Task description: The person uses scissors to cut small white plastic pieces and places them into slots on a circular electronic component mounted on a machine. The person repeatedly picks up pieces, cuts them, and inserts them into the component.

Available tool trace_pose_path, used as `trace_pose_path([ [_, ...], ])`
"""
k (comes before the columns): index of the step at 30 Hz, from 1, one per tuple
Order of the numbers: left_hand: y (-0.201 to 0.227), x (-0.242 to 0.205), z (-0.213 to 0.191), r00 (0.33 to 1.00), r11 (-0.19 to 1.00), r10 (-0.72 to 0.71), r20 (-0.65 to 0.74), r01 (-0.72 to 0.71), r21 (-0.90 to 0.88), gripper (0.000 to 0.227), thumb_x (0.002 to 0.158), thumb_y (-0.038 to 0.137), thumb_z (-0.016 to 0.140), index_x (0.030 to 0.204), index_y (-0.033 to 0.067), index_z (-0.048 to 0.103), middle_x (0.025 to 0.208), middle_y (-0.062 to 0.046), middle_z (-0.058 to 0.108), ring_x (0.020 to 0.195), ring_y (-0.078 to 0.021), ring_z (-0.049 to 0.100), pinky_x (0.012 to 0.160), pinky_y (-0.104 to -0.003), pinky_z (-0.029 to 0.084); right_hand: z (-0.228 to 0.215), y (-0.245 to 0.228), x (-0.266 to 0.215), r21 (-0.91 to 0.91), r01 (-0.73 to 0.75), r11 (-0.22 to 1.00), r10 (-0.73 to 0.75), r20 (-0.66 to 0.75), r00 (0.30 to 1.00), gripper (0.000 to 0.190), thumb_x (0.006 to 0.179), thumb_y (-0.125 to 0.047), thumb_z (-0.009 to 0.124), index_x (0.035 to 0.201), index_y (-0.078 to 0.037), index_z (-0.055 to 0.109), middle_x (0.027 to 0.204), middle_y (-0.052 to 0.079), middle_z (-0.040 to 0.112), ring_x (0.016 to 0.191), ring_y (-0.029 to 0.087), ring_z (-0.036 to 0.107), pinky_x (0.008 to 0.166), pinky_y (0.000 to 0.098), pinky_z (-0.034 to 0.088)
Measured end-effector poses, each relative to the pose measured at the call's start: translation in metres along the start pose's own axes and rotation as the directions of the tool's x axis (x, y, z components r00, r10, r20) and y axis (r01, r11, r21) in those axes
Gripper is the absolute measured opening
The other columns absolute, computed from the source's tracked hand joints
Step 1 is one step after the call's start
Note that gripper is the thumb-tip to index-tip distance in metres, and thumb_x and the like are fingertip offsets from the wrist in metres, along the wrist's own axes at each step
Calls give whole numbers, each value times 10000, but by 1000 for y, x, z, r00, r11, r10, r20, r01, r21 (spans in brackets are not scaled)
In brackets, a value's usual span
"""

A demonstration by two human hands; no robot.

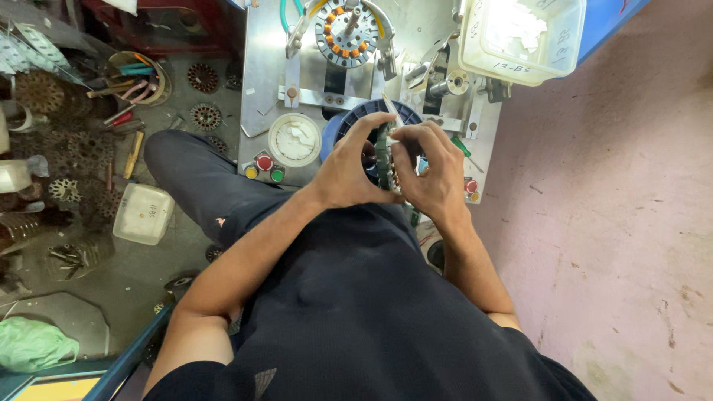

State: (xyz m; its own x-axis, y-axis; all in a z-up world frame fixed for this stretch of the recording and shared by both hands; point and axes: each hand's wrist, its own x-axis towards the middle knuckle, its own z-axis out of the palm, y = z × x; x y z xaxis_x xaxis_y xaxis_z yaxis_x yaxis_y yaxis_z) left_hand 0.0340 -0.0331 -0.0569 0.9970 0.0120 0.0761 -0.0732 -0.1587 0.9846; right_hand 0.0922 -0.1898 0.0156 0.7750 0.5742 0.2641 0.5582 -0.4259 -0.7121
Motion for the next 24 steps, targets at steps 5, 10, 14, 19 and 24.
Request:
trace_pose_path([
  [5,-4,-8,11,966,975,220,-137,-213,70,1054,614,179,981,1492,138,400,1569,-105,426,1373,-295,566,984,-371,573,-3,-6,-3,-50,71,996,-70,38,997,173,902,58,695,1062,-6,683,929,99,671,766,199,682,696,327,548],
  [10,0,-7,12,945,956,287,-153,-273,108,1076,629,183,983,1504,129,360,1565,-126,397,1427,-357,501,1100,-421,539,-4,-9,-3,-158,138,978,-128,72,989,187,892,52,699,1069,-7,682,943,102,663,772,213,664,695,343,550],
  [14,10,-7,6,943,938,305,-130,-274,211,1066,635,221,994,1486,111,363,1528,-144,419,1410,-375,477,1099,-471,487,0,-13,-2,-196,111,974,-105,42,994,174,883,45,699,1044,-12,670,934,101,655,771,220,663,688,346,549],
  [19,13,-18,-13,980,990,135,-144,-129,55,762,723,180,929,1382,71,560,1440,-133,547,1173,-258,645,961,-383,563,5,-18,-5,-146,-24,989,28,26,999,151,872,32,701,1001,-8,632,908,95,636,742,195,664,659,322,546],
  [24,10,-25,-9,976,943,-163,-145,111,-315,375,850,77,873,1158,-4,676,1037,-81,750,892,-120,740,795,-259,603,8,-22,-5,-164,-84,983,85,1,996,129,874,38,699,973,-15,634,865,85,614,690,187,635,631,324,514],
])
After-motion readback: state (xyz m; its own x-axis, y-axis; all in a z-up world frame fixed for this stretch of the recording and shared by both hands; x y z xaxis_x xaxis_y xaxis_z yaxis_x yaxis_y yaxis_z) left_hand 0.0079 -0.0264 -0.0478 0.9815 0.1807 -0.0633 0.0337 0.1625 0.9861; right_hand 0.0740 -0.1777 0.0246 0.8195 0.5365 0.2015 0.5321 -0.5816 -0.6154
